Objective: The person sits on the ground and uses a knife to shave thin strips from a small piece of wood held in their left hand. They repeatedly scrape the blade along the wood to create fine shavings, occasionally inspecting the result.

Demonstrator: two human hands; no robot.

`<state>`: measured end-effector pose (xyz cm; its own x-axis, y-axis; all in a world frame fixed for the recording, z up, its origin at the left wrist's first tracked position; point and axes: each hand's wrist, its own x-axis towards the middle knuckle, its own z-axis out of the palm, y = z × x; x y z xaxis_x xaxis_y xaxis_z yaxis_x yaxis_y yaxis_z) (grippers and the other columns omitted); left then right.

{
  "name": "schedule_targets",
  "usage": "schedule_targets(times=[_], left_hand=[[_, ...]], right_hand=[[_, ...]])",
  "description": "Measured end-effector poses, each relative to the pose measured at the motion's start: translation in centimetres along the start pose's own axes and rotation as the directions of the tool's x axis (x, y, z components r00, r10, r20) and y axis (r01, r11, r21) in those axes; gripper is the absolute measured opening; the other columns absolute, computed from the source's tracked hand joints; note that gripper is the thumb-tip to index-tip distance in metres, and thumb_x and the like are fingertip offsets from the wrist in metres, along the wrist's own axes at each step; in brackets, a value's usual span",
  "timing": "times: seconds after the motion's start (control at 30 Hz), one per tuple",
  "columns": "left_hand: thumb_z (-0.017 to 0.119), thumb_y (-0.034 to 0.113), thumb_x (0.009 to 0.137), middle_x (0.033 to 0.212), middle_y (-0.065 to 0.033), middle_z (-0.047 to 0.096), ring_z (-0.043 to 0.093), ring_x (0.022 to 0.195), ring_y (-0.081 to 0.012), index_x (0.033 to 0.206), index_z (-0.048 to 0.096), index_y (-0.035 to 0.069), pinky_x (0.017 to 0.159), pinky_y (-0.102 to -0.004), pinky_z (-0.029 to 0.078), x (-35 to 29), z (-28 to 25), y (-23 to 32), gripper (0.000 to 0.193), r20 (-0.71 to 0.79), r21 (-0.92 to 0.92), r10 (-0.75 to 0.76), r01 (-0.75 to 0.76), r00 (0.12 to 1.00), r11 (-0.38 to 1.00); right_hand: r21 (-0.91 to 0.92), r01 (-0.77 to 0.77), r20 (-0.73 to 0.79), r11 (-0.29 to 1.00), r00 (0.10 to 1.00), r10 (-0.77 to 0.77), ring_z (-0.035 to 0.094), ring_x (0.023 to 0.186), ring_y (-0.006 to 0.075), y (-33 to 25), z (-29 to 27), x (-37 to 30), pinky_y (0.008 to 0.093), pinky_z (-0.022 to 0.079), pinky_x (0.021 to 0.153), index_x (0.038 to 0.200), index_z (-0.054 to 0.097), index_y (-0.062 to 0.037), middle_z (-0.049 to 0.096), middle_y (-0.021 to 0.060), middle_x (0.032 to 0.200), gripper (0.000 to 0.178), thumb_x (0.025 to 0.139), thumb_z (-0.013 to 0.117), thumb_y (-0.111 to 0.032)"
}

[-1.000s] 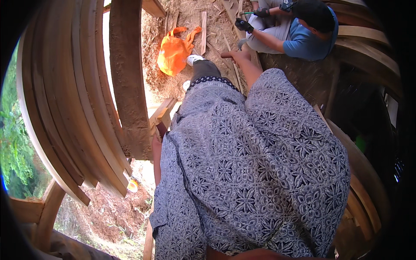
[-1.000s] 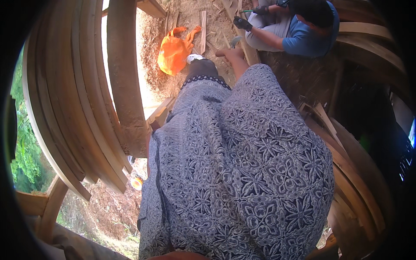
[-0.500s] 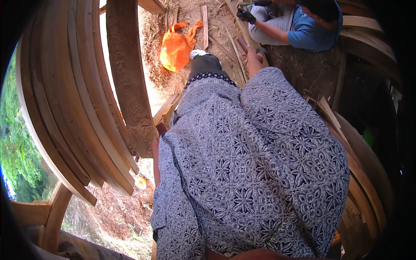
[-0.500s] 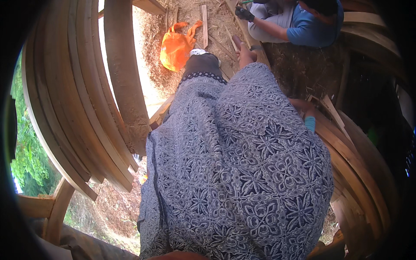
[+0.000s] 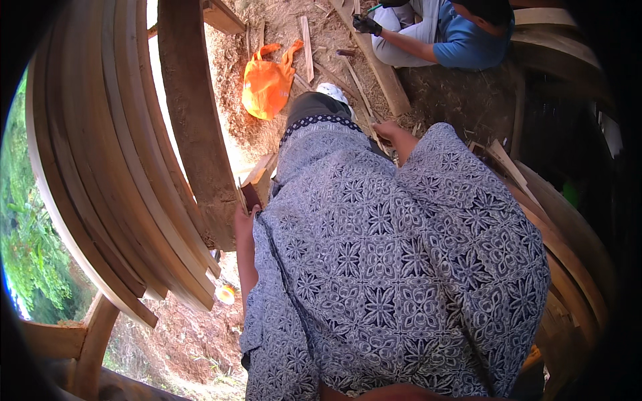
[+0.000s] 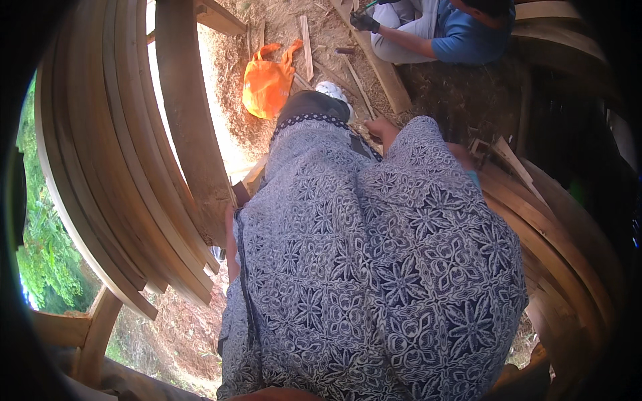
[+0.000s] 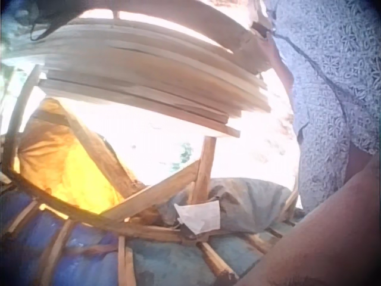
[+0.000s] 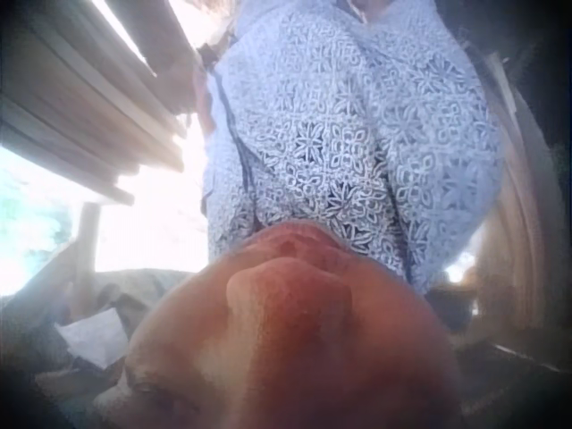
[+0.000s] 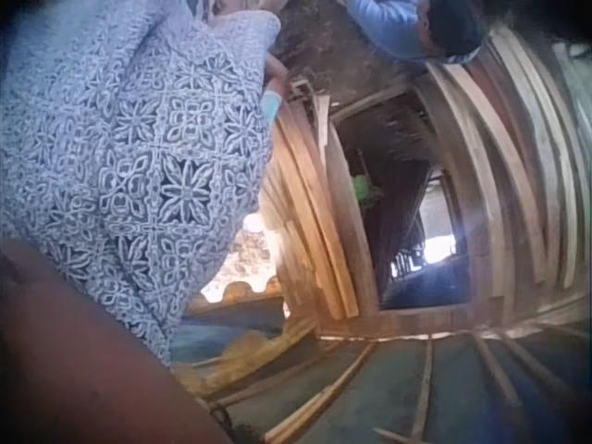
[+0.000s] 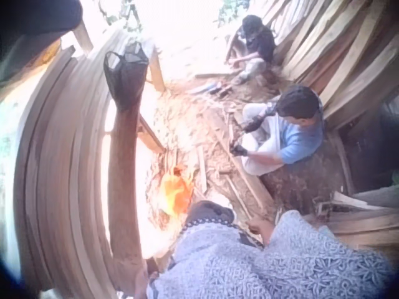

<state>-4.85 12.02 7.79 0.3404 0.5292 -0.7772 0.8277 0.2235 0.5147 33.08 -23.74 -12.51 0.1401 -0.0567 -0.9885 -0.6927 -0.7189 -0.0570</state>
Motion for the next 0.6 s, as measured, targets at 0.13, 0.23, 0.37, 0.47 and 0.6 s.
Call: schedule_targets(times=[0.13, 0.23, 0.37, 0.47, 0.6], left_hand=[[0.071, 0.011, 0.092, 0.102, -0.0100, 0.071, 0.066, 0.095, -0.0192, 0.117, 0.061, -0.002, 0.085, -0.0336, 0.051, 1.9, -2.7, -0.6, 0.030, 0.056, -0.030, 0.021, -0.019, 0.998, 0.999], [0.072, 0.012, 0.092, 0.106, -0.0085, 0.071, 0.066, 0.098, -0.0176, 0.117, 0.061, -0.001, 0.087, -0.0335, 0.051, 3.6, -2.0, -1.3, 0.030, 0.082, 0.168, 0.030, -0.043, 0.996, 0.985], [0.072, 0.013, 0.091, 0.106, -0.0090, 0.071, 0.066, 0.099, -0.0184, 0.117, 0.062, -0.001, 0.087, -0.0342, 0.051, 6.9, -5.0, 0.8, 0.031, 0.149, 0.417, 0.068, -0.125, 0.986, 0.900], [0.072, 0.014, 0.091, 0.106, -0.0098, 0.071, 0.066, 0.099, -0.0197, 0.117, 0.062, -0.001, 0.086, -0.0349, 0.051, 11.6, -6.3, 4.0, 0.031, 0.256, 0.465, 0.101, -0.214, 0.961, 0.859], [0.072, 0.015, 0.091, 0.105, -0.0109, 0.071, 0.067, 0.098, -0.0214, 0.116, 0.062, 0.000, 0.086, -0.0357, 0.051, 17.7, -6.2, 10.8, 0.032, 0.409, 0.540, 0.158, -0.378, 0.899, 0.752]], right_hand=[[-0.087, 0.015, -0.167, 0.996, 0.986, -0.030, 0.058, 0.054, 0.0215, 1.1, 1.9, -1.2, 0.0394, 0.043, 0.049, 0.084, 0.063, -0.0006, 0.059, 0.0087, 0.068, 0.045, 0.098, 0.062, -0.043], [-0.048, 0.053, -0.230, 0.997, 0.971, -0.062, 0.049, 0.045, 0.0196, 1.1, 0.1, -2.5, 0.0399, 0.036, 0.043, 0.079, 0.059, -0.0073, 0.051, 0.0046, 0.059, 0.044, 0.100, 0.057, -0.046], [0.133, 0.072, -0.249, 0.988, 0.968, -0.037, 0.052, 0.051, 0.0203, 1.9, 5.6, -4.0, 0.0403, 0.042, 0.048, 0.096, 0.065, -0.0099, 0.055, 0.0046, 0.067, 0.043, 0.101, 0.053, -0.050], [0.310, 0.027, -0.295, 0.950, 0.953, 0.070, 0.052, 0.054, 0.0202, 3.5, 6.5, -4.2, 0.0409, 0.044, 0.051, 0.111, 0.065, -0.0108, 0.057, 0.0050, 0.073, 0.044, 0.103, 0.050, -0.051], [0.542, 0.011, -0.305, 0.841, 0.935, 0.184, 0.049, 0.053, 0.0208, 4.8, 5.1, -1.8, 0.0412, 0.043, 0.051, 0.119, 0.059, -0.0092, 0.057, 0.0071, 0.075, 0.043, 0.106, 0.042, -0.047]])
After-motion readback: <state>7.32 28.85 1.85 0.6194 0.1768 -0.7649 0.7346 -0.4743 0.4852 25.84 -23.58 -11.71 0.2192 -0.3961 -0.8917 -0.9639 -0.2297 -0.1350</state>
